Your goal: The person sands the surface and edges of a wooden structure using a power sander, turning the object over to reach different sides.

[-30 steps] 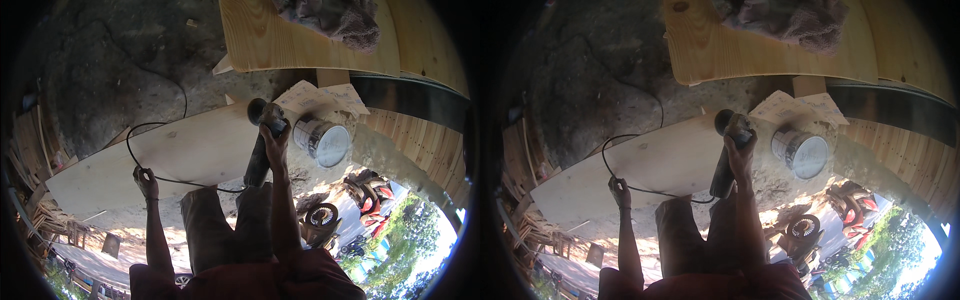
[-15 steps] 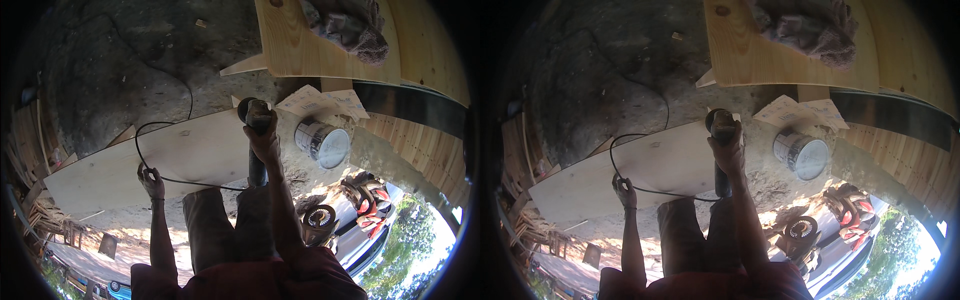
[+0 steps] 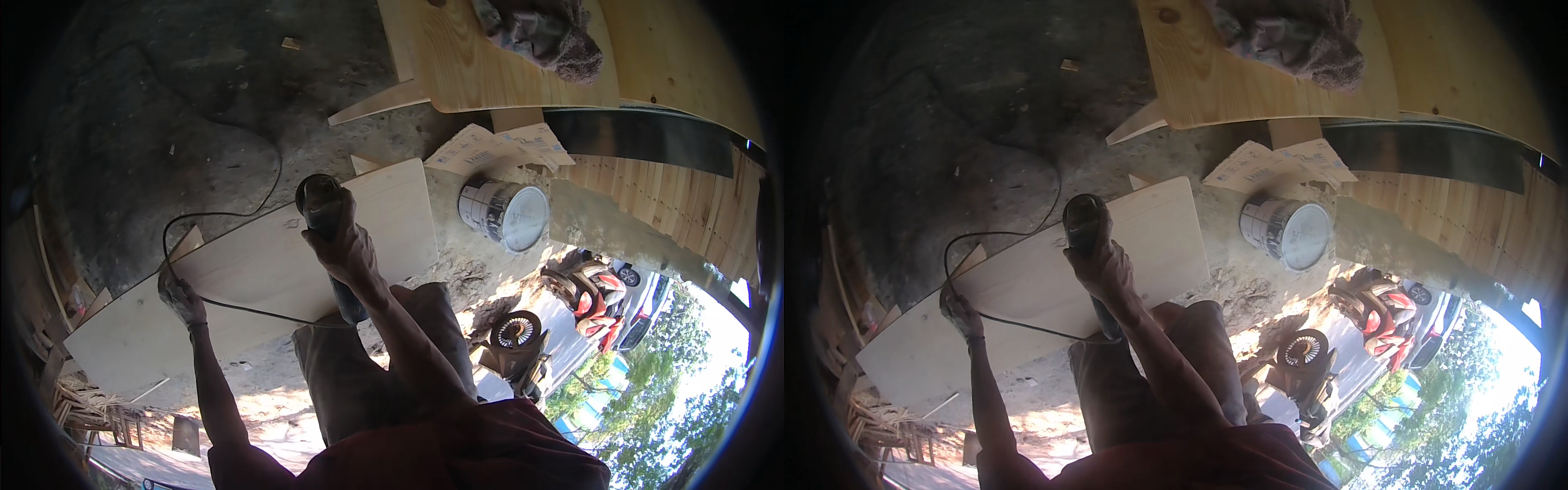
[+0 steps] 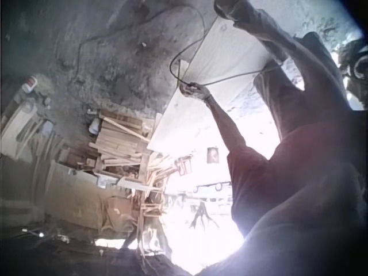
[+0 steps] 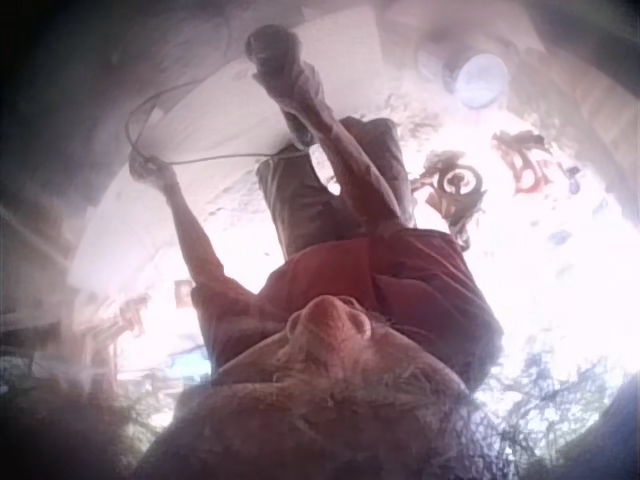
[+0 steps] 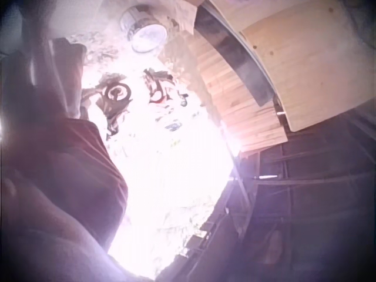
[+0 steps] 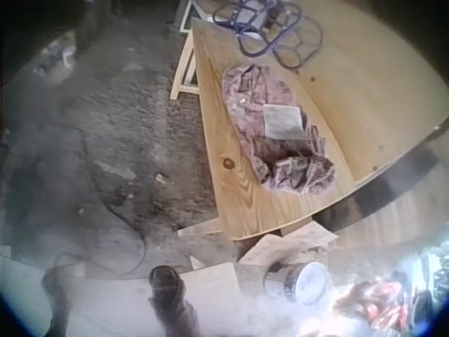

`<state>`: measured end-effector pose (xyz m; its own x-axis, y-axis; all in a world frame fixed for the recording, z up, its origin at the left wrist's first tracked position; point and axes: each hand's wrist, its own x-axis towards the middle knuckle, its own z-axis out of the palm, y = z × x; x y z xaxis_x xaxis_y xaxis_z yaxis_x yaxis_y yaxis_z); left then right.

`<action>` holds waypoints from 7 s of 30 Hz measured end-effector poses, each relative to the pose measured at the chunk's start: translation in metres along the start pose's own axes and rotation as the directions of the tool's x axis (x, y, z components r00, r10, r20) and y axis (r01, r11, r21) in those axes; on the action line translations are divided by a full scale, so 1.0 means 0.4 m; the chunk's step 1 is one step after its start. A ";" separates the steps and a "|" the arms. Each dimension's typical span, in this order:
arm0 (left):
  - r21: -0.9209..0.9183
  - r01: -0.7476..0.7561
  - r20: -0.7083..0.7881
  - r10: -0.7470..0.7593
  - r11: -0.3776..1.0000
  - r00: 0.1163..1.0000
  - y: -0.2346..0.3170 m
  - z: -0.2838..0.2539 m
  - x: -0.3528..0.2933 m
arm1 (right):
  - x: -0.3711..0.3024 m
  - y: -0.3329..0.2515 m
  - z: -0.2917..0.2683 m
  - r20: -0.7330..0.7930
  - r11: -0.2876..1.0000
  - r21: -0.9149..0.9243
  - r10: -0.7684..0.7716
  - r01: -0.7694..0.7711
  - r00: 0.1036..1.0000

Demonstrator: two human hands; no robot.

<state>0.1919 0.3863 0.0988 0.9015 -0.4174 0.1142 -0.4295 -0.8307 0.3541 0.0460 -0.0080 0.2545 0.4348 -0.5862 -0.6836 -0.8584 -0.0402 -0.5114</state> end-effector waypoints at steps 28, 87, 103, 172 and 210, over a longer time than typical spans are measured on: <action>0.199 -0.062 -0.030 0.070 0.978 0.997 -0.015 0.024 -0.023 | 0.125 0.426 -0.286 -0.567 0.767 0.641 0.450 0.027 0.690; -0.459 0.070 0.013 -0.072 0.886 0.997 -0.521 -0.300 0.182 | -0.267 -0.331 0.711 -0.071 0.965 -0.166 -0.217 0.203 0.974; -0.199 0.195 -0.022 -0.203 0.960 0.979 -1.226 -0.625 0.008 | -0.423 -0.594 1.162 0.065 0.954 -0.171 -0.237 0.245 0.969; -0.434 0.534 0.001 -0.592 0.726 0.806 -2.003 -1.087 -0.062 | -0.898 -1.085 1.957 0.073 0.942 -0.173 -0.280 0.288 0.957; -0.505 0.344 0.023 -0.386 0.792 0.922 -1.680 -1.203 0.138 | -0.783 -1.095 2.015 0.170 0.953 -0.193 -0.201 0.233 0.965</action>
<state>0.5558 1.0989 0.3135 0.9959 -0.0730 -0.0528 -0.0034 -0.6153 0.7883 0.5051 0.8455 0.2729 0.6386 -0.4197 -0.6449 -0.7693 -0.3310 -0.5464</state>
